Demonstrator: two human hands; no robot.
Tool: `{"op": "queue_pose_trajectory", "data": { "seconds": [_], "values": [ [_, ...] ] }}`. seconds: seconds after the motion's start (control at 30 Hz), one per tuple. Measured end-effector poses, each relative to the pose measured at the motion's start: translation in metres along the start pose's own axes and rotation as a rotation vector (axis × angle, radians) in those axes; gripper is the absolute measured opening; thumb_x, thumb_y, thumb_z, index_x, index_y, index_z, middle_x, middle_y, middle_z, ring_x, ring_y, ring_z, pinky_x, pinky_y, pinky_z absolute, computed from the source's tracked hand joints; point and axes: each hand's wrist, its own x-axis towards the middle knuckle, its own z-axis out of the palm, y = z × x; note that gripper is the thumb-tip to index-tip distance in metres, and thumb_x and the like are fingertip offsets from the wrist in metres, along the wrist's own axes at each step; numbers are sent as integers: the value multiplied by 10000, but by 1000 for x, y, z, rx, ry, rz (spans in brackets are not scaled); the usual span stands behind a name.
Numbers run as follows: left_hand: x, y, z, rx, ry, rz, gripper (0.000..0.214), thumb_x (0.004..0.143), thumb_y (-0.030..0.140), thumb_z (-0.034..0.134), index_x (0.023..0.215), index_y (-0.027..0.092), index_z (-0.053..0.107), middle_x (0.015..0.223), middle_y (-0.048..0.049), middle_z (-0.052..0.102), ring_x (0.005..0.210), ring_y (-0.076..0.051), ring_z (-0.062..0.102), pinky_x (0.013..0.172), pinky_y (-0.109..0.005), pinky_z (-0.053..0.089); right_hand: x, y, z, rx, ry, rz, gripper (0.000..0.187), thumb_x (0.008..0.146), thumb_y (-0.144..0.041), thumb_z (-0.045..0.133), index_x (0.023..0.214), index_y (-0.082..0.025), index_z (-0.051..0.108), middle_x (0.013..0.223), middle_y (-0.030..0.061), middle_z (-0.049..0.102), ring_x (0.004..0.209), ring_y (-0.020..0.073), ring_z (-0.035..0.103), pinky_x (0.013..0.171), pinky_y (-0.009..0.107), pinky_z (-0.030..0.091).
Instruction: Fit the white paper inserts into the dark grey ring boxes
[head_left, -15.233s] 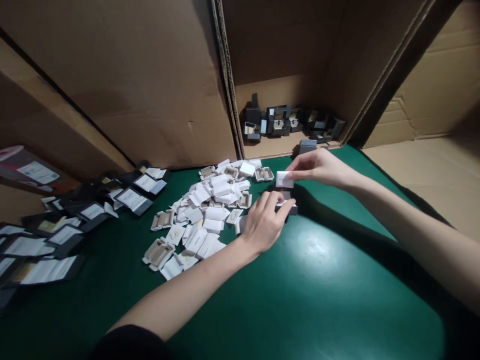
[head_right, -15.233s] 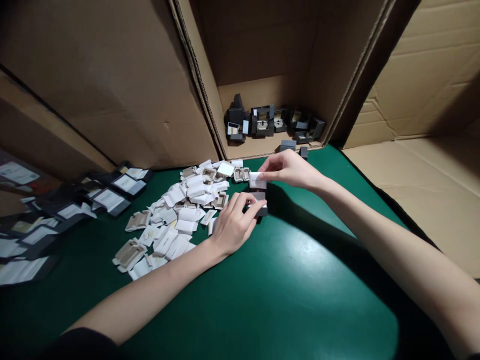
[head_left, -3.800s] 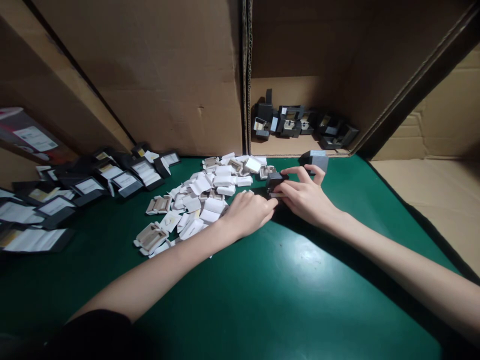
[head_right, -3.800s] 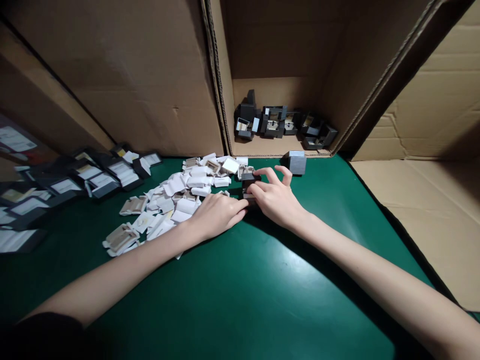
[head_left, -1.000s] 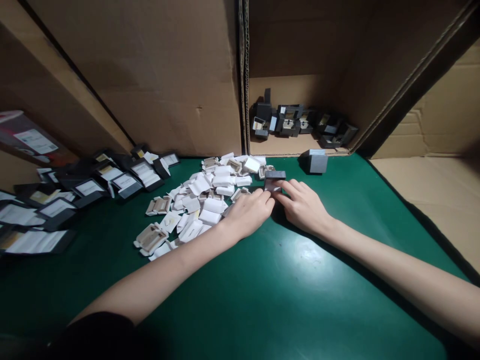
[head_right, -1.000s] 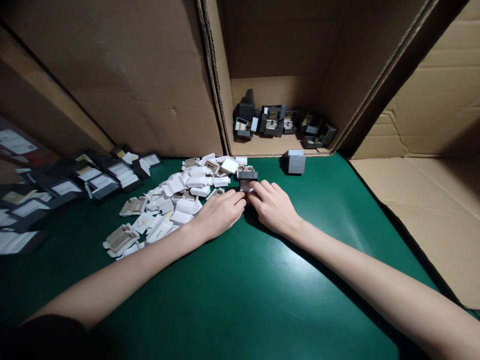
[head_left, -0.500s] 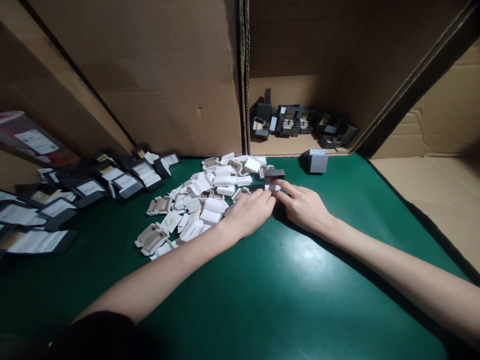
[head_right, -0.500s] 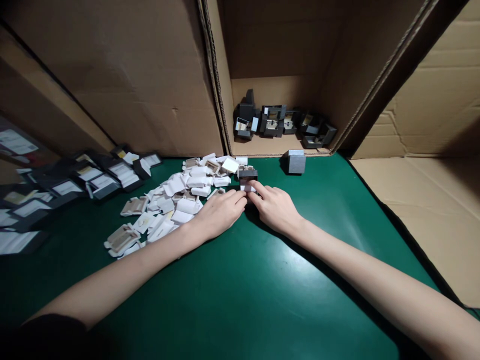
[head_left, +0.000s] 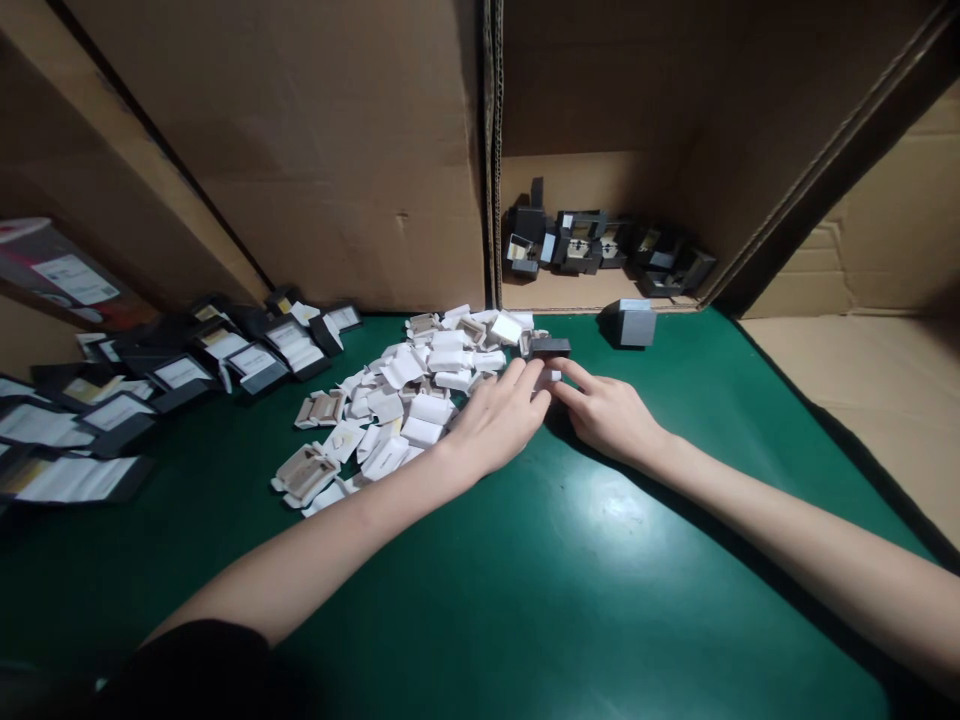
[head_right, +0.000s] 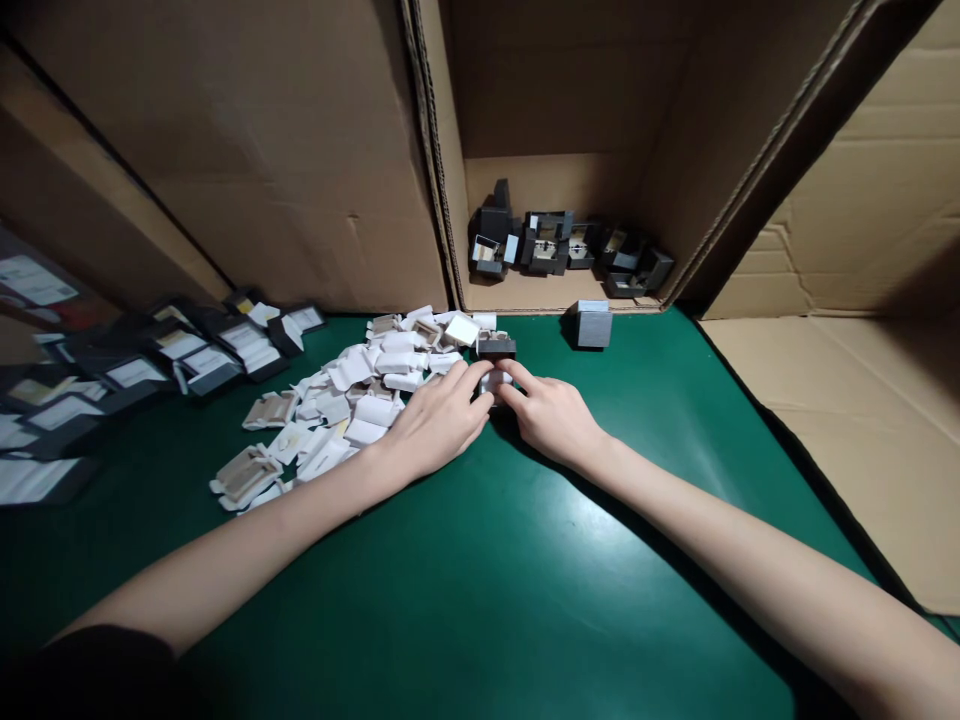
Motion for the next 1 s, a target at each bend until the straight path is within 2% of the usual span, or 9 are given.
{"op": "queue_pose_trajectory", "data": {
  "seconds": [0.13,0.33,0.47,0.6,0.7,0.8,0.9,1.0],
  "values": [
    [-1,4,4,43,15,-17,239,890,84,396,1058,99,565,1333,-178,475,1066,-268,528,764,-353,498,0,-2,-2,-9,-7,8,296,767,-49,437,972,-155,622,1329,78,558,616,115,574,519,272,399],
    [-2,9,10,114,50,-16,233,889,62,371,993,98,576,1283,-168,527,1003,-252,550,780,-340,460,0,-5,-3,-33,-9,30,287,766,-53,460,964,-166,635,1307,62,576,654,122,594,559,264,421],
    [-3,11,10,122,54,-16,233,888,58,366,968,101,580,1260,-159,546,986,-245,553,756,-331,455,0,-6,-4,-13,-23,41,273,773,-58,460,951,-170,634,1329,66,554,697,126,598,569,258,416],
    [-3,9,5,77,20,-15,233,898,80,383,995,87,595,1282,-167,536,1022,-260,549,792,-348,465,0,-6,-5,-15,-27,44,291,770,-52,453,961,-168,639,1310,77,564,650,110,575,553,253,400],
    [-1,0,-4,-36,-40,6,235,922,157,424,1043,82,611,1332,-167,504,1063,-271,538,876,-385,459,0,-5,-5,-26,-16,34,315,776,-54,452,997,-172,644,1293,75,577,650,119,580,554,259,412],
    [1,-15,-17,-180,-47,10,249,945,202,431,1077,107,620,1339,-132,504,1088,-241,532,913,-361,451,0,-4,-4,-19,13,19,321,795,-67,456,1030,-168,651,1273,92,588,737,155,610,600,276,448],
    [3,-32,-27,-199,-66,-68,224,945,197,450,1017,113,645,1095,-102,621,990,-224,559,845,-341,459,0,-2,-2,2,15,9,321,816,-62,450,1036,-167,660,1267,98,590,820,177,610,639,291,464],
    [3,-44,-30,-170,-177,-109,193,913,260,546,969,123,671,975,-92,634,959,-245,559,820,-356,445,-1,-1,0,-8,3,6,350,806,-22,435,1028,-164,666,1258,99,594,827,183,592,617,298,456]
  ]
}}
